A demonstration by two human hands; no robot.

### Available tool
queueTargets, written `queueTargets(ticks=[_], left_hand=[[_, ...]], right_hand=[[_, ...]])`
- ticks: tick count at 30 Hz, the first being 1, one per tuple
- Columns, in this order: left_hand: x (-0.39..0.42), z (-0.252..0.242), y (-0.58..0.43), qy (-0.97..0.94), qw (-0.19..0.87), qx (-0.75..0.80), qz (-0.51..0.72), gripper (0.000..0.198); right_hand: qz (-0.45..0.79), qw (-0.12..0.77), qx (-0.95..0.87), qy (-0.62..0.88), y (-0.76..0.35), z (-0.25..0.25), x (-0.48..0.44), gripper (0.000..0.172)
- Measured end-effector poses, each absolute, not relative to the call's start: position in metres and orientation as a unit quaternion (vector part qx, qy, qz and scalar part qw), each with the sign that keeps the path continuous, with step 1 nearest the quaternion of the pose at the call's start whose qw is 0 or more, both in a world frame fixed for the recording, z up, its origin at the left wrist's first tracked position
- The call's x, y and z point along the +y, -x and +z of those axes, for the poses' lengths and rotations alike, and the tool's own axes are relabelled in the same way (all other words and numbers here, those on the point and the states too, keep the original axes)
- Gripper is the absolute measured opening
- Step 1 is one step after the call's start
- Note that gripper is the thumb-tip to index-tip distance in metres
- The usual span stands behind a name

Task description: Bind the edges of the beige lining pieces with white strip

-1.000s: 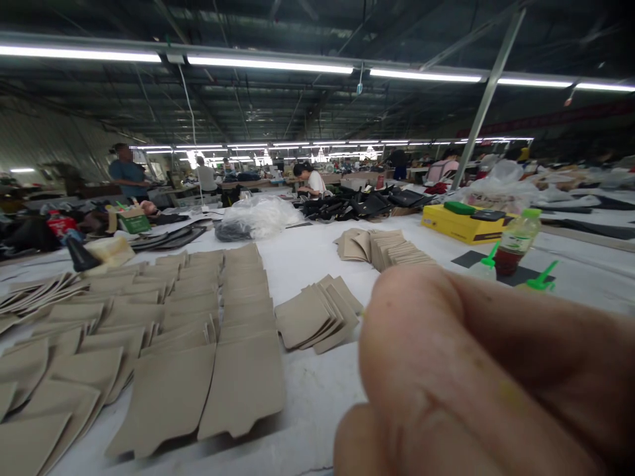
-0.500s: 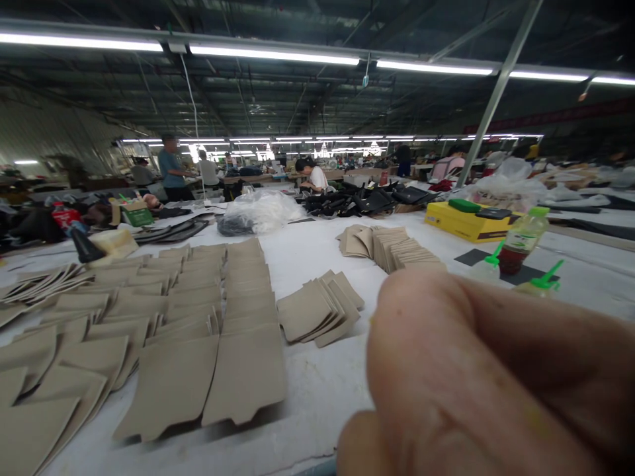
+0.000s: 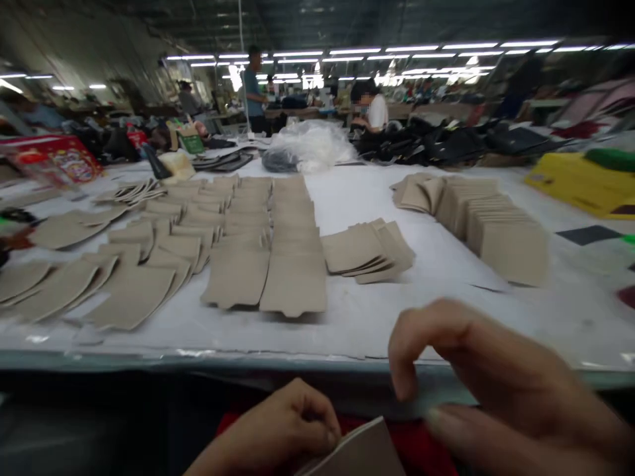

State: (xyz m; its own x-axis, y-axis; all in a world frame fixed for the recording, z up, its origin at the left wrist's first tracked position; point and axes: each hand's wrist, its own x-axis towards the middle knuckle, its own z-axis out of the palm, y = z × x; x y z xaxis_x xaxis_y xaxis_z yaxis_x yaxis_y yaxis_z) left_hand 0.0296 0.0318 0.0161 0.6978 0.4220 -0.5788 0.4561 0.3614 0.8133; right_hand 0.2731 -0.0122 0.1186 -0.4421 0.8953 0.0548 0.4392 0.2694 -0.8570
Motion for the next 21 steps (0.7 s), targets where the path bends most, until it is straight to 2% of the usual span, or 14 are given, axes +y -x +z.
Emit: queueTargets(ticks=[1, 3, 7, 11, 17, 21], left_hand=[[0.032, 0.01, -0.026, -0.543, 0.74, 0.396, 0.009, 0.017], [0.033, 0.002, -0.022, -0.504, 0.765, 0.399, 0.042, 0.018], [0.034, 0.002, -0.023, -0.474, 0.781, 0.404, 0.041, 0.022], [0.033, 0.007, -0.027, -0.471, 0.788, 0.394, 0.031, 0.02], [0.031, 0.005, -0.027, -0.486, 0.787, 0.378, 0.032, 0.016], [0.028, 0.006, -0.027, -0.566, 0.741, 0.358, 0.04, 0.007]], right_hand=[[0.426, 0.238, -0.757, 0.435, -0.267, 0.109, -0.012, 0.012], [0.422, 0.162, -0.79, 0.415, -0.254, 0.086, -0.012, 0.016], [0.309, 0.095, -0.853, 0.411, -0.237, 0.047, -0.019, 0.024], [0.26, 0.112, -0.87, 0.404, -0.233, 0.034, -0.024, 0.022], [0.273, 0.127, -0.876, 0.377, -0.23, 0.029, -0.023, 0.013], [0.298, 0.098, -0.872, 0.377, -0.226, 0.025, -0.018, 0.014]])
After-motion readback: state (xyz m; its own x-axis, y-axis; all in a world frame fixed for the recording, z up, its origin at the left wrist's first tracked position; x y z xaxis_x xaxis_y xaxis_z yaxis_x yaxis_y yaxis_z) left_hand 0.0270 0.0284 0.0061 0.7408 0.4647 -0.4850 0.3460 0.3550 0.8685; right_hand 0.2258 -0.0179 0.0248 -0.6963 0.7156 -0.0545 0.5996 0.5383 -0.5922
